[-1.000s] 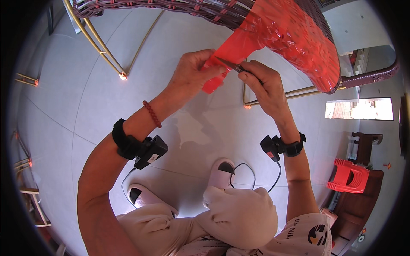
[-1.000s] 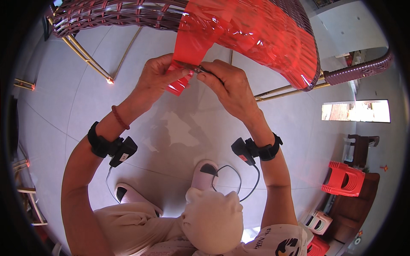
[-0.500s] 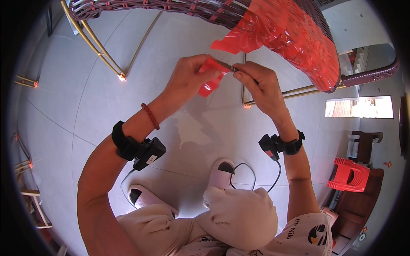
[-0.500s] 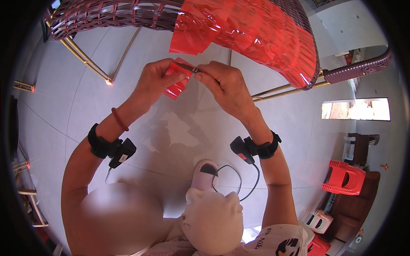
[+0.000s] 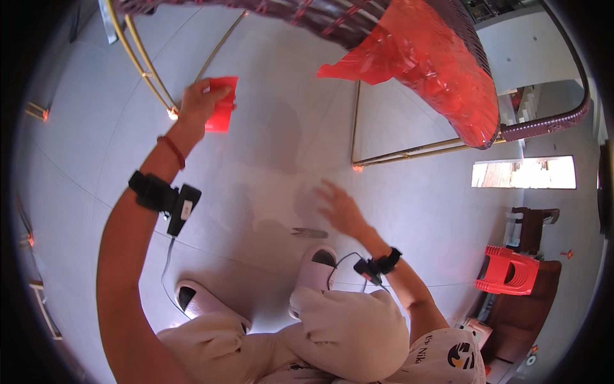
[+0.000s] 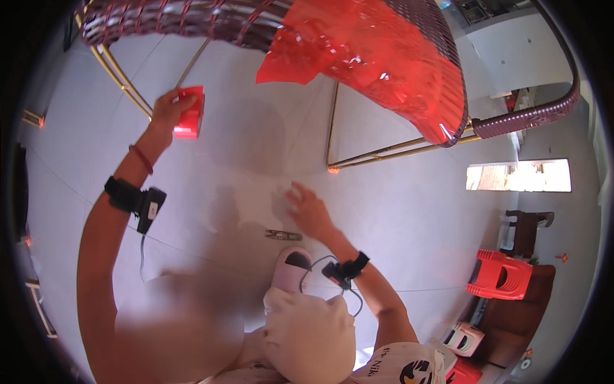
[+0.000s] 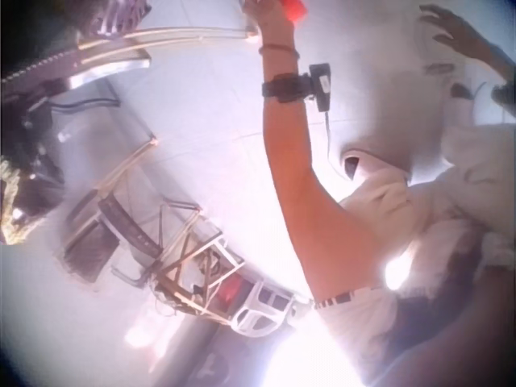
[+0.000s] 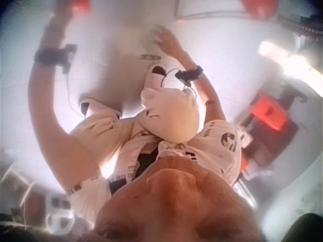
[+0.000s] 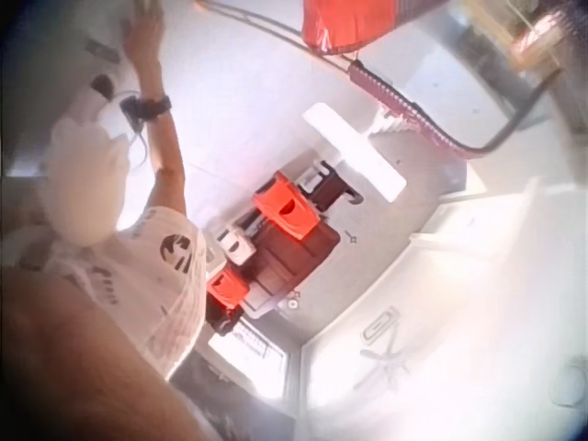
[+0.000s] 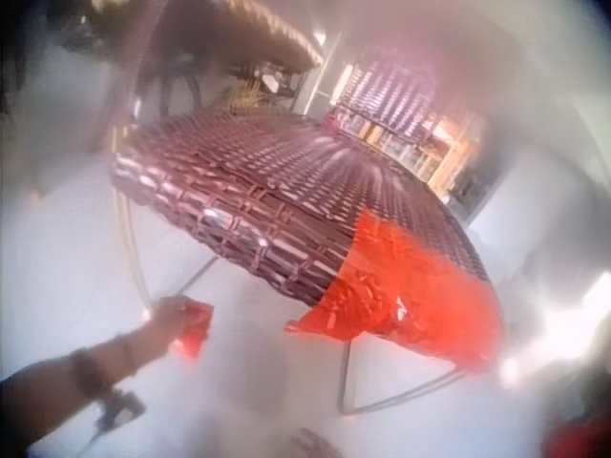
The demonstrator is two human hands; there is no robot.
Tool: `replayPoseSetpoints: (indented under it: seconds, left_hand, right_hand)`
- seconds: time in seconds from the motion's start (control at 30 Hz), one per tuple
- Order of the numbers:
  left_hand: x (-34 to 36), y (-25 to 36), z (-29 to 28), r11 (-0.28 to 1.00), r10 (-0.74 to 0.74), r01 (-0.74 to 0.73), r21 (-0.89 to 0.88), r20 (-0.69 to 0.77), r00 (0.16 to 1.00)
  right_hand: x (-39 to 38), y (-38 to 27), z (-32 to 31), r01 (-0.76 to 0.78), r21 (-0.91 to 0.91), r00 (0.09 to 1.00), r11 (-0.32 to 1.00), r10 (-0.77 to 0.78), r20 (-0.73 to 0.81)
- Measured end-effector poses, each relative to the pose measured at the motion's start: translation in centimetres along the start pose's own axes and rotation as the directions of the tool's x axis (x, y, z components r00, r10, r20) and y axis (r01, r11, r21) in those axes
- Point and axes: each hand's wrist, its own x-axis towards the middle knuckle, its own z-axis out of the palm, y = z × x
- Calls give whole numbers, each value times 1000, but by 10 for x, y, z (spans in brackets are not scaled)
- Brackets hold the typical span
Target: The person applies red tape to the edge of a woven chair, smoothing it down by hand and cutting sections with scissors.
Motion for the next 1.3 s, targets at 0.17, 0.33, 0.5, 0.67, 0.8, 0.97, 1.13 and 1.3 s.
replayPoseSetpoints:
  seconds: [0.17,0.33,0.5,0.67,0.8,0.97,1.13,1.3]
  left_hand:
    - [5,8,-8,997,7,-6,-76,10,1000]
    - [-2,15,0,988,39,-35,-151,25,999]
    - [-5,18,1,990,17,-12,-141,35,999]
    - [-5,14,2,991,-15,15,-134,2,1000]
    - [-9,16,4,990,-4,9,-144,35,999]
    - [-9,16,7,991,20,-12,-130,66,998]
    - [-11,15,9,991,-35,43,-124,69,997]
    - [-8,10,14,985,-25,37,-169,74,997]
  right_hand:
    - [98,-33,-111,22,873,943,487,280,-179]
    - [134,-54,-144,269,960,959,76,71,-274]
    - [125,-50,-143,235,971,971,41,31,-236]
    - [132,-55,-143,254,964,966,-80,73,-248]
    - [137,-61,-140,232,973,938,15,262,-228]
    - [152,-59,-142,268,949,855,168,412,-314]
    - [172,-54,-151,359,911,794,201,447,-412]
    - [176,-53,-149,487,865,714,118,517,-472]
